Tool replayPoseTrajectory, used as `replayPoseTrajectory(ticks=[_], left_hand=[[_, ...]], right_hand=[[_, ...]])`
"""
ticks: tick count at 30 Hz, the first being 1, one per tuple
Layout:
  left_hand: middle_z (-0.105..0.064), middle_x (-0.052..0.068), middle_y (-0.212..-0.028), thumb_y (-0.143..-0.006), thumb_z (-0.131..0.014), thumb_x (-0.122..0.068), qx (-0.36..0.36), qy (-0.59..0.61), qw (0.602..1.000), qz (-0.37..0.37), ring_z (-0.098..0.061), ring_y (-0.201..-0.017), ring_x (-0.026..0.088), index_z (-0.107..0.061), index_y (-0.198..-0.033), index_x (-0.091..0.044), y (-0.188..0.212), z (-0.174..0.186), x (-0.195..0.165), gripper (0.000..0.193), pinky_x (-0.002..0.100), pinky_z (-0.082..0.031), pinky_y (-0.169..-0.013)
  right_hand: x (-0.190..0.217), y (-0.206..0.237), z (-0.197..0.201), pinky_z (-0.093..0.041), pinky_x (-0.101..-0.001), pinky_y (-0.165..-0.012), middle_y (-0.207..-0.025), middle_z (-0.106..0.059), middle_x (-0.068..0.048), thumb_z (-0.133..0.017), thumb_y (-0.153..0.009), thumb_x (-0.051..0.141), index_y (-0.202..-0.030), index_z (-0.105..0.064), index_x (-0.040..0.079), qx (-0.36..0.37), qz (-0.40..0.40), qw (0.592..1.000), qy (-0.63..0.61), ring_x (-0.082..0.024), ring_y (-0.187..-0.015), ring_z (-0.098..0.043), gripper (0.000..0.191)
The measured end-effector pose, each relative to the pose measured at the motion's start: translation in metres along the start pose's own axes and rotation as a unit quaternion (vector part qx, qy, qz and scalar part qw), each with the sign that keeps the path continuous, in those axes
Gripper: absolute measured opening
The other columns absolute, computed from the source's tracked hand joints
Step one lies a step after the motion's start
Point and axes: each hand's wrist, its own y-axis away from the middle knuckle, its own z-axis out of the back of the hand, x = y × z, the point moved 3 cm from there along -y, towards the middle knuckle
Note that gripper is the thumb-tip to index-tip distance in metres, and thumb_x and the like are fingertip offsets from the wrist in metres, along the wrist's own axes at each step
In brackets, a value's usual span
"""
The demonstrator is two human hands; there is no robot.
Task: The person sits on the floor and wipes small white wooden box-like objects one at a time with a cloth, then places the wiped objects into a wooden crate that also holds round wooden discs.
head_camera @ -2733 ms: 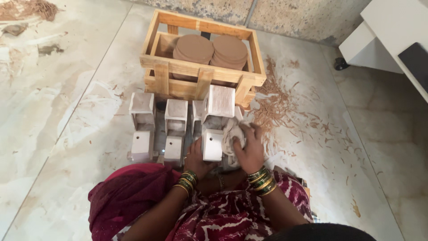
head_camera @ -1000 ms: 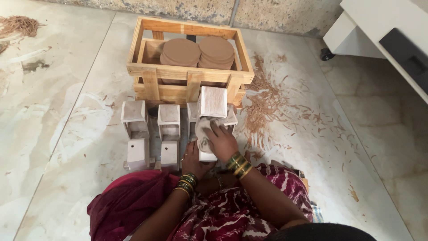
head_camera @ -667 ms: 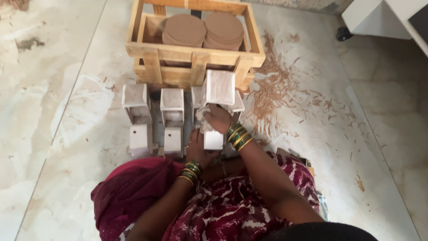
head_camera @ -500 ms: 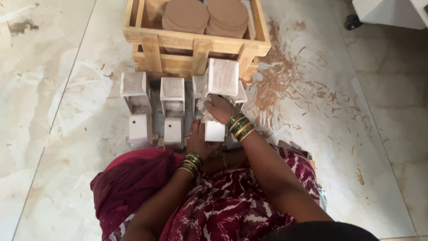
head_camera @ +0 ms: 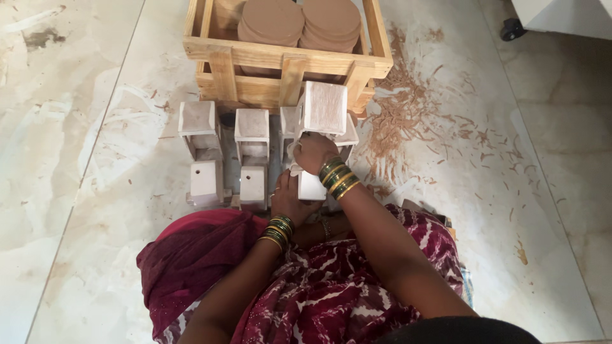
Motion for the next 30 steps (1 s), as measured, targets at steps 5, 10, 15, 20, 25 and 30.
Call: replayPoseTrajectory(ticks=[5, 10, 15, 20, 25, 30], left_hand=[[-0.046, 0.023, -0.146, -0.063, -0.09, -0.055, 0.018, 0.001, 0.999, 0.029, -0.048, -0.135, 0.041, -0.05, -0.132, 0.001, 0.0, -0.002, 0.004, 0.098, 0.051, -0.05, -0.101], [-0.041, 0.022, -0.152, -0.061, -0.091, -0.056, 0.063, -0.038, 0.996, 0.04, -0.045, -0.136, 0.042, -0.049, -0.134, -0.001, -0.001, -0.008, 0.009, 0.1, 0.052, -0.047, -0.105], [-0.039, 0.02, -0.153, -0.062, -0.09, -0.056, 0.073, -0.016, 0.996, 0.055, -0.044, -0.135, 0.041, -0.042, -0.144, 0.001, -0.002, -0.009, 0.011, 0.111, 0.051, -0.046, -0.106], [-0.041, 0.02, -0.151, -0.063, -0.09, -0.056, 0.065, -0.008, 0.997, 0.051, -0.048, -0.13, 0.042, -0.043, -0.142, 0.0, -0.001, -0.003, 0.006, 0.107, 0.052, -0.048, -0.103], [-0.045, 0.019, -0.148, -0.064, -0.088, -0.054, 0.042, 0.004, 0.998, 0.052, -0.053, -0.124, 0.043, -0.044, -0.142, -0.002, -0.003, 0.004, 0.0, 0.104, 0.053, -0.051, -0.098], [-0.046, 0.02, -0.145, -0.063, -0.09, -0.055, 0.039, 0.002, 0.999, 0.036, -0.053, -0.124, 0.044, -0.044, -0.141, -0.001, -0.003, 0.003, -0.001, 0.106, 0.052, -0.05, -0.099]], right_hand=[[0.012, 0.012, -0.004, -0.053, -0.0506, -0.091, -0.113, -0.068, -0.022, -0.054, -0.091, 0.033, -0.104, -0.074, 0.003, -0.066, -0.034, 0.997, 0.018, -0.039, -0.1, -0.068, 0.038], [0.022, 0.037, 0.0, -0.047, -0.052, -0.098, -0.118, -0.066, -0.017, -0.058, -0.092, 0.032, -0.114, -0.069, 0.003, -0.2, 0.024, 0.978, 0.05, -0.037, -0.114, -0.06, 0.038], [0.022, 0.061, 0.0, -0.046, -0.0509, -0.105, -0.129, -0.059, -0.021, -0.059, -0.098, 0.03, -0.127, -0.064, -0.002, -0.305, 0.131, 0.939, 0.088, -0.039, -0.123, -0.053, 0.044], [0.012, 0.033, -0.001, -0.046, -0.0524, -0.102, -0.123, -0.059, -0.028, -0.061, -0.09, 0.035, -0.12, -0.065, 0.001, -0.111, 0.037, 0.993, 0.021, -0.045, -0.116, -0.054, 0.047], [0.003, 0.002, -0.004, -0.049, -0.0519, -0.099, -0.117, -0.064, -0.03, -0.064, -0.084, 0.039, -0.117, -0.063, -0.003, -0.023, 0.004, 1.0, 0.007, -0.046, -0.111, -0.061, 0.053], [-0.015, 0.0, -0.019, -0.049, -0.0521, -0.096, -0.109, -0.067, -0.03, -0.068, -0.082, 0.034, -0.111, -0.059, -0.01, -0.074, 0.028, 0.996, -0.039, -0.047, -0.106, -0.062, 0.053]])
